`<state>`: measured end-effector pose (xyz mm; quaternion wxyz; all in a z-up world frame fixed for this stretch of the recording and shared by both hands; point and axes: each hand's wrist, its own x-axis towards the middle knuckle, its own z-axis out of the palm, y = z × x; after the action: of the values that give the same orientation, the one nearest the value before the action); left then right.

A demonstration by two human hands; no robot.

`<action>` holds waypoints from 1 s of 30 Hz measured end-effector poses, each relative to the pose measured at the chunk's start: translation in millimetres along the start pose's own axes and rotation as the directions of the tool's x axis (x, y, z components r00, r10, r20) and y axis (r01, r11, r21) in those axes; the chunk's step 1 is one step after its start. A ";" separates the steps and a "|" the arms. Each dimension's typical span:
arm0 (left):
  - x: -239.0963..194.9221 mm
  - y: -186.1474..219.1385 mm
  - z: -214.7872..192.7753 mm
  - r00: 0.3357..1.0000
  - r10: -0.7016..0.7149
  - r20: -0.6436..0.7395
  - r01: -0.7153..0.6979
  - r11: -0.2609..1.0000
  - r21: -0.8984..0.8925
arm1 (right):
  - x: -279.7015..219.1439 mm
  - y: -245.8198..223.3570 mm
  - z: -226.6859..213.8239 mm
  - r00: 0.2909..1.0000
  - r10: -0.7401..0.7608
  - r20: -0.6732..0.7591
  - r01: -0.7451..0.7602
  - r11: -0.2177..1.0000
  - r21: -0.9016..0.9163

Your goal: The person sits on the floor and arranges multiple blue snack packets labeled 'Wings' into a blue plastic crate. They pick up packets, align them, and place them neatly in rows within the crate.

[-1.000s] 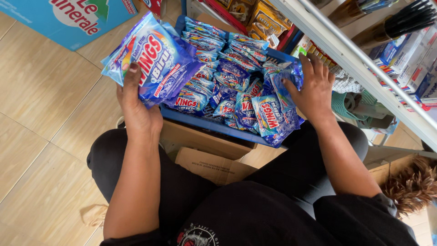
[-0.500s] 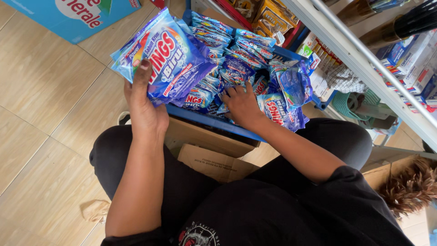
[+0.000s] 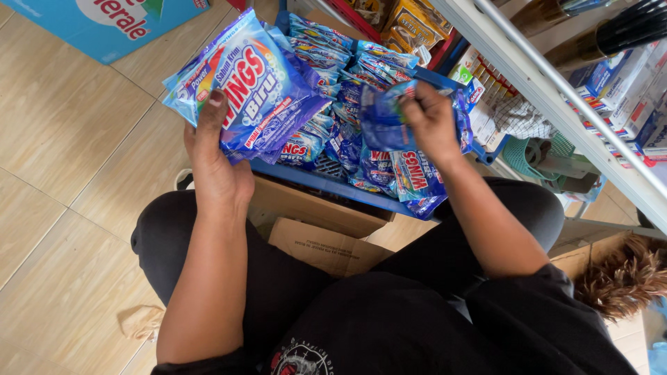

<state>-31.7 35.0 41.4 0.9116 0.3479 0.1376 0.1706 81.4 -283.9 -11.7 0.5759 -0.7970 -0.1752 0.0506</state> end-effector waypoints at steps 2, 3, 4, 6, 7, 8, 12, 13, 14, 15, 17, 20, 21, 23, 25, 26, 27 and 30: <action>-0.1 -0.4 1.1 1.000 -0.003 -0.003 0.003 1.000 -0.002 | -8.4 -16.2 -20.1 0.995 0.088 -0.043 -0.091 0.992 -0.084; 0.4 -0.5 1.6 1.000 -0.006 -0.006 0.006 1.000 0.004 | -14.2 -25.1 -28.2 0.989 0.130 -0.066 -0.137 0.983 -0.124; 0.3 -0.8 1.5 1.000 -0.010 -0.011 0.010 1.000 0.010 | -22.8 -34.3 -36.1 0.998 0.027 -0.050 -0.039 0.962 -0.269; 0.6 -1.8 1.9 1.000 -0.013 -0.014 0.014 1.000 0.013 | -47.2 -52.6 -51.2 0.986 -0.165 0.027 0.154 0.833 -0.532; 1.0 -1.7 2.0 1.000 -0.013 -0.012 0.014 1.000 0.010 | -59.4 -57.7 -52.3 0.974 -0.206 0.094 0.218 0.740 -0.636; 1.0 -2.1 1.8 1.000 -0.014 -0.011 0.014 1.000 0.007 | -72.7 -61.3 -52.5 0.958 -0.235 0.165 0.280 0.631 -0.723; -0.3 -3.7 2.7 1.000 -0.017 -0.014 0.018 0.999 0.033 | -111.5 -48.1 -29.3 0.832 -0.230 0.505 0.548 0.194 -0.814; 0.1 -4.4 3.2 1.000 -0.017 -0.010 0.017 0.999 0.033 | -121.0 -44.1 -25.1 0.834 -0.188 0.519 0.550 0.206 -0.809; 0.7 -4.4 3.0 1.000 -0.012 -0.010 0.013 0.999 0.034 | -129.1 -40.0 -20.6 0.831 -0.149 0.536 0.556 0.218 -0.802; 2.4 -5.6 3.3 1.000 -0.008 -0.010 0.008 1.000 0.029 | -133.8 -35.8 -19.2 0.826 -0.110 0.552 0.562 0.231 -0.794; 2.2 -10.0 2.9 1.000 -0.009 -0.021 0.010 1.000 0.027 | -144.9 -29.5 -20.8 0.837 -0.055 0.545 0.530 0.332 -0.780; 5.1 -12.3 3.1 1.000 -0.012 -0.012 0.012 1.000 0.029 | -149.4 -29.3 -21.9 0.849 -0.059 0.525 0.505 0.386 -0.772; 6.6 -12.9 3.9 1.000 -0.006 -0.007 0.006 1.000 0.022 | -145.9 -30.9 -21.5 0.851 -0.078 0.519 0.506 0.388 -0.770; 7.1 -15.1 3.5 1.000 0.001 -0.004 -0.001 1.000 0.010 | -140.1 -36.4 -17.9 0.849 -0.130 0.512 0.516 0.410 -0.752; 7.8 -16.5 1.6 1.000 -0.005 -0.009 0.005 1.000 0.006 | -133.5 -43.3 -12.7 0.850 -0.169 0.499 0.519 0.437 -0.735; 7.9 -17.2 0.5 1.000 -0.009 -0.010 0.009 1.000 0.002 | -127.9 -45.8 -10.3 0.852 -0.184 0.490 0.516 0.449 -0.729; 7.5 -17.3 -0.8 1.000 -0.013 -0.010 0.013 1.000 0.005 | -121.6 -47.9 -7.7 0.854 -0.199 0.480 0.514 0.462 -0.723; 8.4 -17.3 -2.9 1.000 -0.021 -0.004 0.021 1.000 0.005 | -96.0 -49.0 1.9 0.867 -0.236 0.439 0.495 0.512 -0.702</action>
<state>-21.5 28.0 26.5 0.9122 0.3482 0.1435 0.1615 -19.5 -301.1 21.9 0.1239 -0.8952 -0.4261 -0.0419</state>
